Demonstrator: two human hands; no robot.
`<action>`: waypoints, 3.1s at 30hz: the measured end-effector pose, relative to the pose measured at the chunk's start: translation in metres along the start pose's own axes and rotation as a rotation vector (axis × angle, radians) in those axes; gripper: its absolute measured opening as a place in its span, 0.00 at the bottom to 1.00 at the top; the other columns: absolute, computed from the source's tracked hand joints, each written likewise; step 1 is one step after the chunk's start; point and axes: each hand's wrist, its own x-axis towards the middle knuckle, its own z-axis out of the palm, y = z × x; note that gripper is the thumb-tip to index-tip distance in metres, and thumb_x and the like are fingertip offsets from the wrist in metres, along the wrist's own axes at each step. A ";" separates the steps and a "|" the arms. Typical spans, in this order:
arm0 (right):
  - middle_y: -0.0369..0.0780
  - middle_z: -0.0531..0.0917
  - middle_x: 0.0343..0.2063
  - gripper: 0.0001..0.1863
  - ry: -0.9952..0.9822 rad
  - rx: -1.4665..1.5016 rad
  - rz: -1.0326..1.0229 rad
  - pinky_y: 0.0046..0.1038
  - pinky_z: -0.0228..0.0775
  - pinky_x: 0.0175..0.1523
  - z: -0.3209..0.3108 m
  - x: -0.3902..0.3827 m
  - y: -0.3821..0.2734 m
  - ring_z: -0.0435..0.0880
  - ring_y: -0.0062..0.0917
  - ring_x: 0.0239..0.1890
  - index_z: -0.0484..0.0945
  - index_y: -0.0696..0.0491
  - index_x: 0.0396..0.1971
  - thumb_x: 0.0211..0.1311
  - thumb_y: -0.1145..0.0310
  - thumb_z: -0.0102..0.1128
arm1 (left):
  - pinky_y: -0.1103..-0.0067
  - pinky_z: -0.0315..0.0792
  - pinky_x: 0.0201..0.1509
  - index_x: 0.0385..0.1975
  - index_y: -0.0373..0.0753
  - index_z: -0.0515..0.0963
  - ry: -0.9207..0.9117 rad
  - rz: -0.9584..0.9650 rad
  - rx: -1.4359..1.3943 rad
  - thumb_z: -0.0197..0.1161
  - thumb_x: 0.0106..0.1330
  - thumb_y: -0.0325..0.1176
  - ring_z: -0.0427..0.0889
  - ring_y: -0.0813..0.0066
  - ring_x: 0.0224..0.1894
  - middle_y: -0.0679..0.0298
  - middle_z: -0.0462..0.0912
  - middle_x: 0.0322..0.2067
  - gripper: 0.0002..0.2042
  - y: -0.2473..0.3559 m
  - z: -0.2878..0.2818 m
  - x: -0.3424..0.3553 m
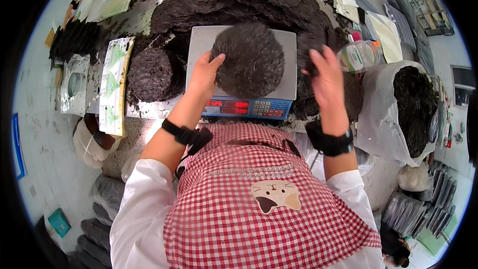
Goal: The person weighs dark compressed circular cakes on a digital scale by hand, moving them from a central pile onto the scale and then onto stacks on the side.
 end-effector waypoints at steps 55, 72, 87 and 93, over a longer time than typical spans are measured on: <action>0.42 0.66 0.60 0.29 0.185 -0.382 -0.016 0.26 0.61 0.59 0.029 0.105 0.043 0.68 0.24 0.59 0.59 0.58 0.62 0.63 0.68 0.56 | 0.68 0.66 0.58 0.60 0.38 0.62 0.014 0.243 1.797 0.72 0.45 0.39 0.66 0.55 0.58 0.52 0.65 0.59 0.40 -0.026 -0.246 0.000; 0.42 0.67 0.59 0.32 -0.321 -0.332 -0.011 0.29 0.62 0.61 0.129 -0.025 0.032 0.69 0.30 0.60 0.62 0.56 0.60 0.54 0.70 0.62 | 0.68 0.69 0.56 0.55 0.33 0.66 0.437 0.356 0.068 0.52 0.64 0.25 0.75 0.62 0.52 0.57 0.75 0.49 0.18 0.049 -0.232 -0.035; 0.44 0.69 0.59 0.36 -0.498 -0.777 -0.574 0.37 0.60 0.63 0.162 -0.057 0.019 0.66 0.39 0.62 0.68 0.51 0.58 0.48 0.56 0.67 | 0.71 0.66 0.60 0.63 0.36 0.52 -0.356 0.215 -0.175 0.64 0.48 0.25 0.67 0.68 0.58 0.60 0.66 0.56 0.39 0.024 -0.086 -0.079; 0.41 0.81 0.45 0.21 -0.099 -0.390 -0.002 0.26 0.67 0.54 0.129 -0.052 0.028 0.78 0.25 0.46 0.72 0.54 0.55 0.61 0.69 0.55 | 0.71 0.72 0.53 0.54 0.34 0.64 -0.131 0.363 0.229 0.56 0.53 0.19 0.75 0.64 0.50 0.58 0.73 0.49 0.25 0.013 -0.099 -0.060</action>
